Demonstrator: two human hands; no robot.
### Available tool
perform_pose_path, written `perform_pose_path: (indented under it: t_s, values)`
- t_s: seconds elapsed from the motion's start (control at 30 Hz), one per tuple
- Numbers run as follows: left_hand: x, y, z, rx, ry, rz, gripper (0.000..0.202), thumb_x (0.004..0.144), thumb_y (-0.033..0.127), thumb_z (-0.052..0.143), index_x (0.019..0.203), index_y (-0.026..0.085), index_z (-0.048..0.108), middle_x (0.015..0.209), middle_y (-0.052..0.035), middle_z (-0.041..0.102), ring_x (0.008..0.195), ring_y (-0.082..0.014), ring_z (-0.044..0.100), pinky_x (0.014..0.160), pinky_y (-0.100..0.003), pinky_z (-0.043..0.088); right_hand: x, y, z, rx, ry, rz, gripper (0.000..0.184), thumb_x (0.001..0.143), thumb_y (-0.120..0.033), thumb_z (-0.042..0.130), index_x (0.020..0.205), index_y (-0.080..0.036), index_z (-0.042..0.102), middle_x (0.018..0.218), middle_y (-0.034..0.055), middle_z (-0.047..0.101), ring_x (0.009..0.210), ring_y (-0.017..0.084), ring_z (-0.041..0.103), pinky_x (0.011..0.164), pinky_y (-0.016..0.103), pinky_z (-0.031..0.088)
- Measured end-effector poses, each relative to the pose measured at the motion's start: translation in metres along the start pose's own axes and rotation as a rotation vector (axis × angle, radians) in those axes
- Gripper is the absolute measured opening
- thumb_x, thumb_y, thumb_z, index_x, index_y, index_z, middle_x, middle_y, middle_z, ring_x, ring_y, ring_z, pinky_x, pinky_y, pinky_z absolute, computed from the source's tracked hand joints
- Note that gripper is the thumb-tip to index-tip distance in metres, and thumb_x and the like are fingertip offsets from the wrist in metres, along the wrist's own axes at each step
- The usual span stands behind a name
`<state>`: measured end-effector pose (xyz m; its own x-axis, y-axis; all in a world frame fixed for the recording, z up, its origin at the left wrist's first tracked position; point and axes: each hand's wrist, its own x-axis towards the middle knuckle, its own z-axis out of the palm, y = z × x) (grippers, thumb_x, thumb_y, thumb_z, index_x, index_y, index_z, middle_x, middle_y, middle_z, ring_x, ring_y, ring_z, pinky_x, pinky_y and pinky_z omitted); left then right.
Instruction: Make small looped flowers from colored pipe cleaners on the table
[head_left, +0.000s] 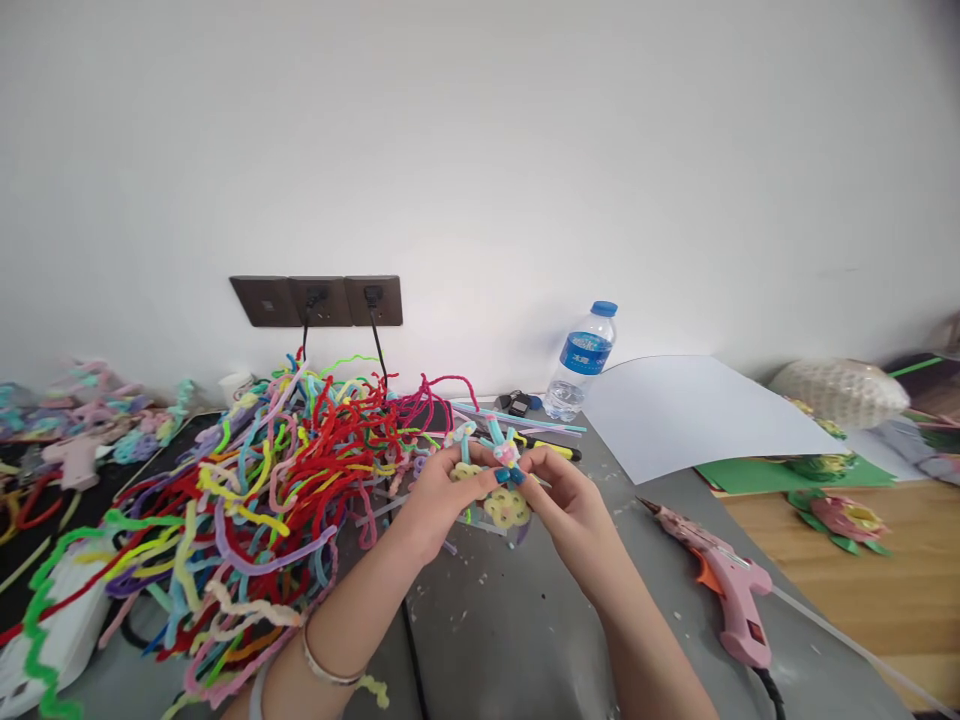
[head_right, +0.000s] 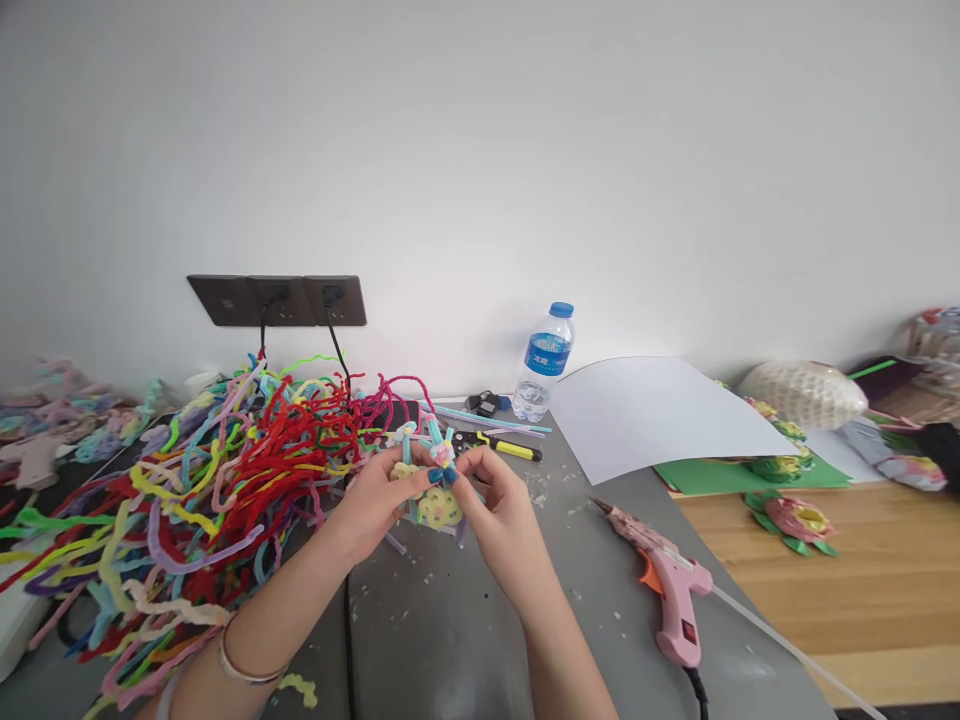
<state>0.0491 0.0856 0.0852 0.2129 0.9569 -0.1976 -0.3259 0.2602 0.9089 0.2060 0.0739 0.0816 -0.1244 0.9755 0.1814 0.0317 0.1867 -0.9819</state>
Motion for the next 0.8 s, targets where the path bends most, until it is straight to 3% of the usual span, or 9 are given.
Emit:
perform_pose_path:
  t_s: [0.17, 0.33, 0.5, 0.63, 0.7, 0.8]
  values:
    - [0.001, -0.003, -0.005, -0.003, 0.052, 0.003, 0.041, 0.056, 0.032, 0.091, 0.086, 0.015, 0.069, 0.078, -0.0003, 0.068, 0.069, -0.0126, 0.062, 0.064, -0.023, 0.049, -0.005, 0.003, 0.001, 0.032, -0.056, 0.061, 0.030, 0.090, -0.049, 0.061, 0.089, -0.020, 0.060, 0.083, 0.0014, 0.055, 0.065, 0.013, 0.047, 0.052, 0.023, 0.039]
    - [0.003, 0.000, -0.007, -0.044, 0.205, 0.028, 0.046, 0.052, 0.037, 0.091, 0.083, 0.017, 0.065, 0.066, 0.0029, 0.063, 0.055, -0.0100, 0.056, 0.050, -0.020, 0.043, -0.010, 0.005, -0.001, 0.094, -0.122, 0.091, 0.032, 0.086, -0.046, 0.067, 0.106, -0.021, 0.062, 0.102, 0.0063, 0.064, 0.077, 0.017, 0.061, 0.064, 0.027, 0.051]
    - [0.001, 0.012, -0.009, -0.208, 0.312, 0.120, 0.051, 0.042, 0.033, 0.095, 0.079, 0.016, 0.065, 0.064, 0.0029, 0.064, 0.055, -0.0096, 0.058, 0.049, -0.019, 0.046, -0.015, 0.006, -0.008, -0.059, -0.113, 0.199, 0.031, 0.083, -0.048, 0.065, 0.095, -0.019, 0.069, 0.071, 0.0030, 0.066, 0.068, 0.020, 0.066, 0.067, 0.031, 0.052]
    - [-0.011, 0.036, -0.002, -0.225, 0.372, 0.208, 0.048, 0.040, 0.030, 0.096, 0.076, 0.015, 0.068, 0.064, 0.0019, 0.067, 0.057, -0.0107, 0.061, 0.053, -0.021, 0.051, -0.016, 0.016, -0.024, -0.151, -0.011, 0.266, 0.038, 0.078, -0.050, 0.064, 0.097, -0.018, 0.071, 0.078, 0.0065, 0.072, 0.064, 0.021, 0.068, 0.066, 0.034, 0.053]
    - [-0.025, 0.055, -0.006, -0.194, 0.427, 0.328, 0.045, 0.040, 0.027, 0.096, 0.074, 0.017, 0.068, 0.064, 0.0028, 0.067, 0.056, -0.0108, 0.061, 0.052, -0.022, 0.052, -0.016, 0.028, -0.036, -0.230, 0.083, 0.298, 0.042, 0.073, -0.050, 0.064, 0.101, -0.018, 0.069, 0.082, 0.0076, 0.074, 0.061, 0.022, 0.068, 0.064, 0.036, 0.053]
    - [-0.071, 0.085, -0.045, -0.078, 0.546, 0.568, 0.038, 0.046, 0.029, 0.095, 0.073, 0.023, 0.068, 0.067, 0.0033, 0.069, 0.061, -0.0141, 0.065, 0.056, -0.026, 0.056, -0.017, 0.048, -0.057, -0.379, 0.209, 0.275, 0.041, 0.069, -0.047, 0.063, 0.100, -0.020, 0.068, 0.073, 0.0055, 0.073, 0.058, 0.023, 0.066, 0.061, 0.036, 0.051]
